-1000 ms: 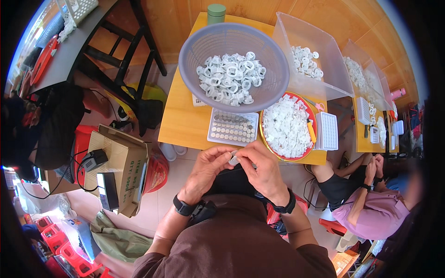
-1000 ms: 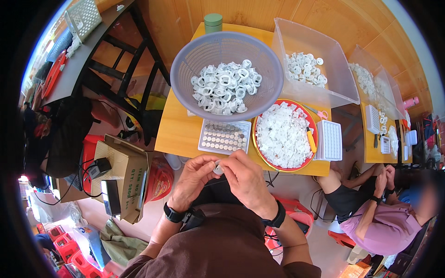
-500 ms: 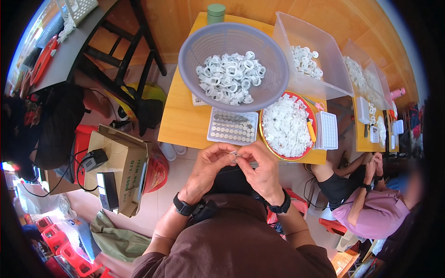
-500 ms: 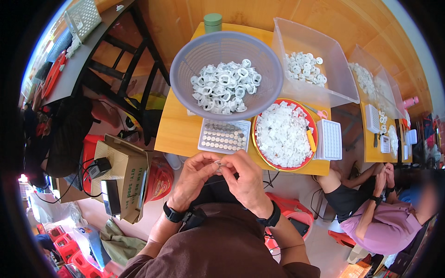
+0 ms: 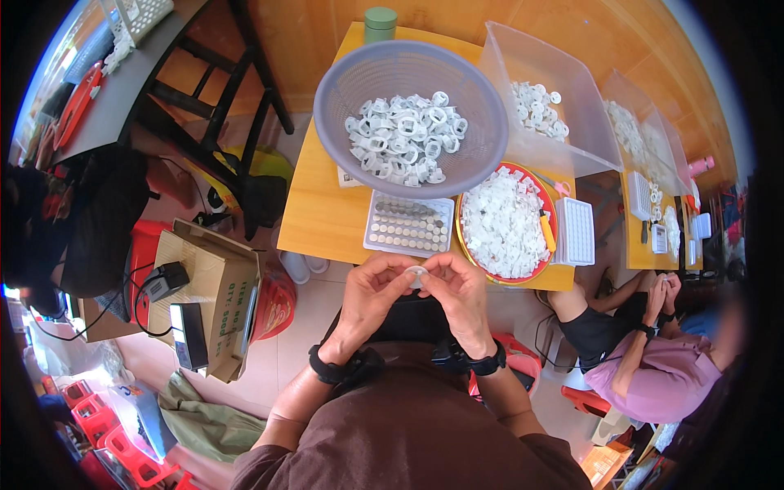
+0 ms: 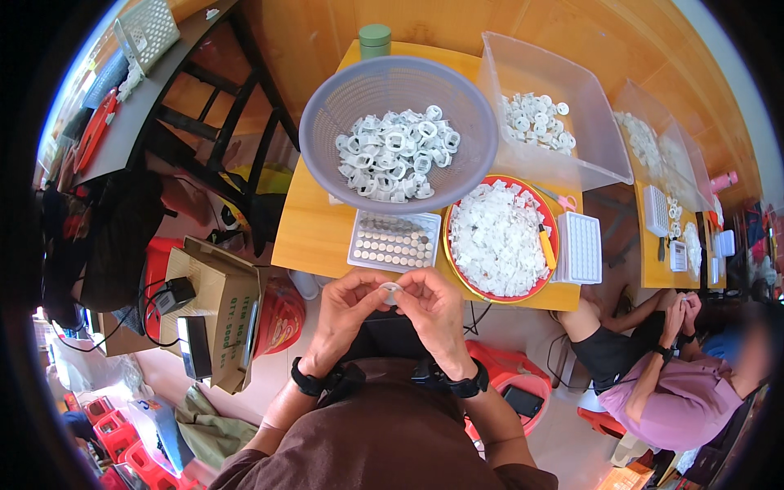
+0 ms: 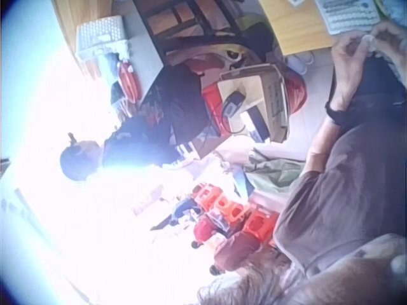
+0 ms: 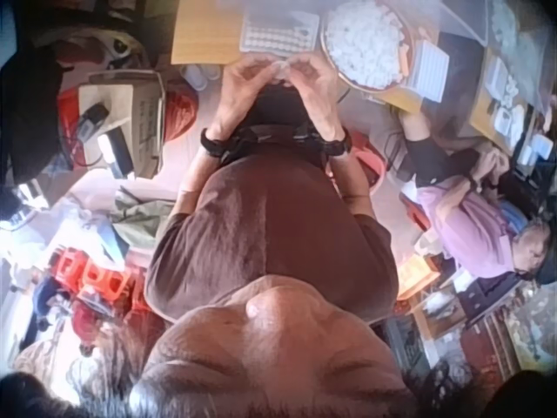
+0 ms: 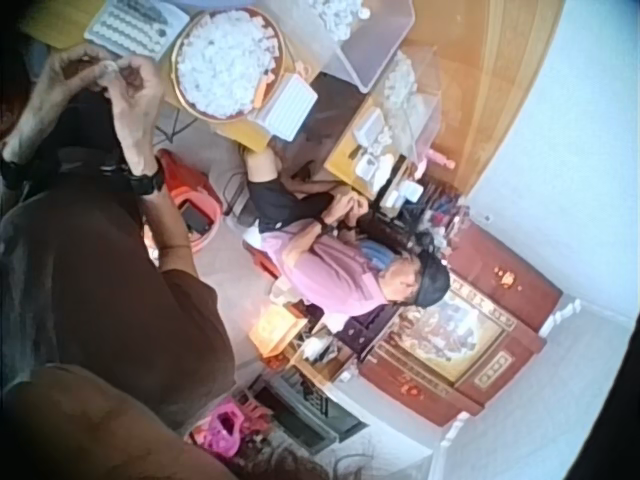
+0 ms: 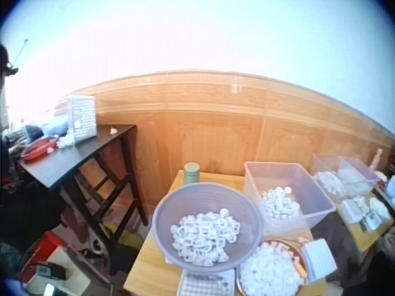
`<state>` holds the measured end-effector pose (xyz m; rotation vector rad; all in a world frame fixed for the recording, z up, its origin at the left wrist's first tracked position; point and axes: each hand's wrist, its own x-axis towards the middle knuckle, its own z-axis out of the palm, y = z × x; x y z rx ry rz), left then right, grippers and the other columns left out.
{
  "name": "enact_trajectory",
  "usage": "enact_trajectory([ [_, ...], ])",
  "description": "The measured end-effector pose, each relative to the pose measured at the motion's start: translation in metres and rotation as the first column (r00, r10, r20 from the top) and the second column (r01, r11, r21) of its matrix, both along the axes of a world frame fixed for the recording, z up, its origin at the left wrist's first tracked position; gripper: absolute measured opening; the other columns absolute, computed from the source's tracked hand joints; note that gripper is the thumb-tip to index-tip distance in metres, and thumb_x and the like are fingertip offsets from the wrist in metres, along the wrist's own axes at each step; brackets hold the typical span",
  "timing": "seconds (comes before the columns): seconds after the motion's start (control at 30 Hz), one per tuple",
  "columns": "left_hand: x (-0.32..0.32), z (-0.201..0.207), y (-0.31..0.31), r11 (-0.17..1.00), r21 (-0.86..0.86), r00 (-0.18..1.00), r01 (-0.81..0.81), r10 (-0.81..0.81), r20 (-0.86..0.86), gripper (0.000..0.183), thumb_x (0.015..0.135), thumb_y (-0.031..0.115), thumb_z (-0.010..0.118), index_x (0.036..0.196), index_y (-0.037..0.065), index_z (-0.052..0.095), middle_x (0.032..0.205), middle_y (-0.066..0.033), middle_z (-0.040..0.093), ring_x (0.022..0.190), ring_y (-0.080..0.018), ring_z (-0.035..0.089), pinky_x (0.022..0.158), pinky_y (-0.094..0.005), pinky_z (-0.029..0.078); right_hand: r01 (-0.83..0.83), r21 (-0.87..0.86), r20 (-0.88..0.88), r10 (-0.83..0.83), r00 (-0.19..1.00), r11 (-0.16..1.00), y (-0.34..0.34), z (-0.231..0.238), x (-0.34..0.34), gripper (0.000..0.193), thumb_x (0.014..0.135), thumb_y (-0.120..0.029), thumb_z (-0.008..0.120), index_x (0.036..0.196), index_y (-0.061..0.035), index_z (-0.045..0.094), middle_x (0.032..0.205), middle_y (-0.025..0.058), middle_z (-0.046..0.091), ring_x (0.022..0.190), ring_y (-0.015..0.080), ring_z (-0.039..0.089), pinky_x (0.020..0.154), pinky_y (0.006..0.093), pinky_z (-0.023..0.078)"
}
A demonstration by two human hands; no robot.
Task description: Assembling small white plastic components and placing them into a grid-like tray.
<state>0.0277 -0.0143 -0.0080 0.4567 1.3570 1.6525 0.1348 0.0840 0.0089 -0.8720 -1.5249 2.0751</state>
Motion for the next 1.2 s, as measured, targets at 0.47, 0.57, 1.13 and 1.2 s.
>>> enact_trajectory([
  [0.47,0.004,-0.002,0.002,0.998,-0.005,0.989,-0.064,0.063,-0.135,0.006,0.082,0.001,0.061,0.088,-0.001,0.061,0.086,-0.0018,0.050,0.074,-0.0070,0.054,0.067,-0.0200,0.046,0.027,0.080,0.043,-0.030,0.999,0.996,-0.003,-0.010,-0.007,0.009,0.076,0.006,0.059,0.081,0.0004,0.054,0.072,-0.0023,0.051,0.065,0.0016,0.048,0.055,0.0159,0.039],
  [0.57,0.003,-0.006,0.002,0.997,-0.028,0.982,-0.066,0.060,-0.176,0.003,0.082,0.001,0.061,0.085,0.000,0.060,0.084,-0.0013,0.050,0.071,-0.0062,0.052,0.064,-0.0193,0.045,0.029,0.079,0.048,-0.033,0.998,0.996,-0.004,-0.012,-0.009,0.009,0.075,0.006,0.060,0.079,0.0003,0.054,0.072,-0.0014,0.052,0.065,0.0013,0.048,0.055,0.0160,0.039],
  [1.13,0.001,0.004,0.002,0.996,0.014,0.995,-0.085,0.085,-0.043,0.020,0.082,-0.001,0.059,0.102,-0.003,0.056,0.087,-0.0061,0.060,0.077,-0.0129,0.062,0.070,-0.0244,0.053,0.112,0.128,0.005,-0.113,0.994,0.986,-0.009,-0.013,-0.005,0.013,0.082,0.001,0.060,0.095,0.0019,0.061,0.081,0.0027,0.058,0.068,0.0059,0.056,0.060,0.0187,0.048],
  [1.2,0.002,0.004,0.002,0.996,-0.002,0.909,-0.086,0.077,-0.409,0.025,0.078,-0.006,0.059,0.102,-0.004,0.057,0.088,-0.0076,0.061,0.078,-0.0137,0.063,0.069,-0.0247,0.053,0.129,0.162,0.014,-0.133,0.991,0.978,-0.009,-0.011,-0.005,0.013,0.082,0.001,0.060,0.094,0.0019,0.062,0.081,0.0035,0.059,0.068,0.0067,0.057,0.059,0.0193,0.048],
])
